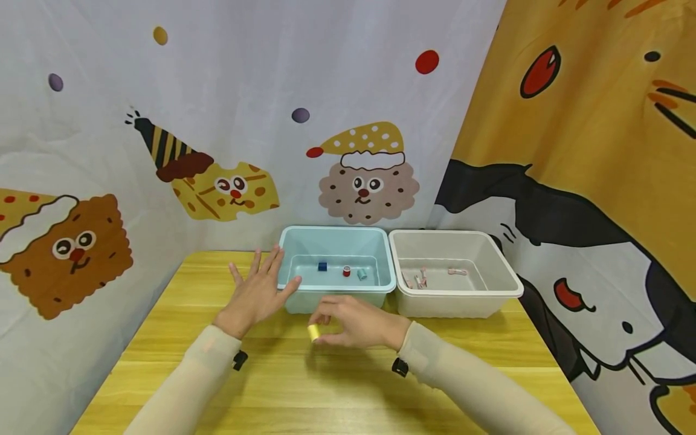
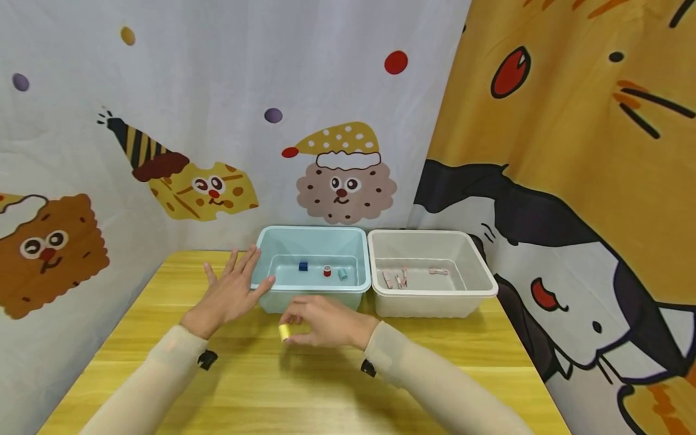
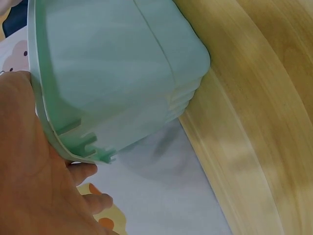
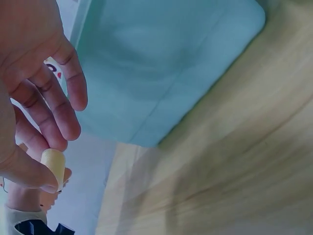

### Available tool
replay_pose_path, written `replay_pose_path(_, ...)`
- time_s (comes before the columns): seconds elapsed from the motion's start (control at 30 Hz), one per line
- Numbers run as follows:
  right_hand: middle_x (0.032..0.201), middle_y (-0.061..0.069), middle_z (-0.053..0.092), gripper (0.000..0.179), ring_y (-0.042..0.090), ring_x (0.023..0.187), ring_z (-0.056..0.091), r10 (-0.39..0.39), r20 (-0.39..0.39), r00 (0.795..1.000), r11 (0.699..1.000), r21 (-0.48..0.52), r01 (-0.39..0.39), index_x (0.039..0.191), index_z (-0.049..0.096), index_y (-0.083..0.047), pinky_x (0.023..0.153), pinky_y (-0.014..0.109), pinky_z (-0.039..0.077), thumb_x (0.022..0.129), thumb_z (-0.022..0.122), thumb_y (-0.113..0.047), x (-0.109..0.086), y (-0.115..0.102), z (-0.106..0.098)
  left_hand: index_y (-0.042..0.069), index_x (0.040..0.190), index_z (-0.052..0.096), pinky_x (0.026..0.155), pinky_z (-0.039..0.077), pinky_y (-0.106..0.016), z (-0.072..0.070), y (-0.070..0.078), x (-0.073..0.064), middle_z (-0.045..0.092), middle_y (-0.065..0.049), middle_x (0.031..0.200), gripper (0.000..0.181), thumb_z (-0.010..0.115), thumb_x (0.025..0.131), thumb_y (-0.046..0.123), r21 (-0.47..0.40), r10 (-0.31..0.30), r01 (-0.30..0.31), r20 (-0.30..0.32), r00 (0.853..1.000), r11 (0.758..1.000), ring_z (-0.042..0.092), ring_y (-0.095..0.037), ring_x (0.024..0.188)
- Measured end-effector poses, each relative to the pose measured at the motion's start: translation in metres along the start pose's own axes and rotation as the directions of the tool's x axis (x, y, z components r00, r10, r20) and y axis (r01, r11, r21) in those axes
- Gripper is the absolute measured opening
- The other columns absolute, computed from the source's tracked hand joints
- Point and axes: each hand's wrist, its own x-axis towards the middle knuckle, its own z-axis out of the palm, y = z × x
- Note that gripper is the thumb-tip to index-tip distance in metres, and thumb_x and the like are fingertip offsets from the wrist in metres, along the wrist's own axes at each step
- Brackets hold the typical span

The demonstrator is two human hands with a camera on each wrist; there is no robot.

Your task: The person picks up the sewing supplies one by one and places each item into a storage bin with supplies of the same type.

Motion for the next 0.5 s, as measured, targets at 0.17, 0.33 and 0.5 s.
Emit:
replay_pose_path(0.17,0.125,-0.005,0.078,0.032,0.014,0.110,0.076,-0.009,-0.016,1.000,1.000,-0.004,0.009,0.134,0.082,-0.017,0.099,0.023,0.064,0.106,0.090,-0.030,0.001,0.002,-0.010,0.013,0.189,0.017,0.128,-0.011,-0.099,-0.001,0.002,0.000,0.015,-0.012,0.198,0.104,0.036,0.115,0.084,-0.011,0.002,-0.002,0.001,1.000,1.000,0.006,-0.054,0.183)
replay_pose_path(0.33,0.125,-0.005,0.078,0.031,0.011,0.107,0.076,-0.025,-0.046,0.999,0.999,-0.033,0.023,0.132,0.082,-0.018,0.097,0.024,0.066,0.105,0.091,-0.030,0.003,0.003,-0.018,0.012,0.189,0.018,0.128,-0.008,-0.100,-0.002,0.002,-0.001,0.018,-0.013,0.198,0.103,0.037,0.116,0.083,-0.004,0.006,-0.006,-0.006,1.000,1.000,0.009,-0.055,0.182)
replay_pose_path(0.5,0.123,-0.005,0.078,0.031,0.010,0.105,0.076,-0.039,-0.065,0.997,0.997,-0.071,0.035,0.131,0.083,-0.017,0.094,0.019,0.064,0.105,0.092,-0.030,0.005,0.004,-0.025,0.013,0.189,0.016,0.127,-0.010,-0.099,-0.001,0.002,0.000,0.016,-0.012,0.198,0.104,0.036,0.116,0.083,-0.003,0.002,-0.002,0.005,1.000,1.000,0.007,-0.054,0.183)
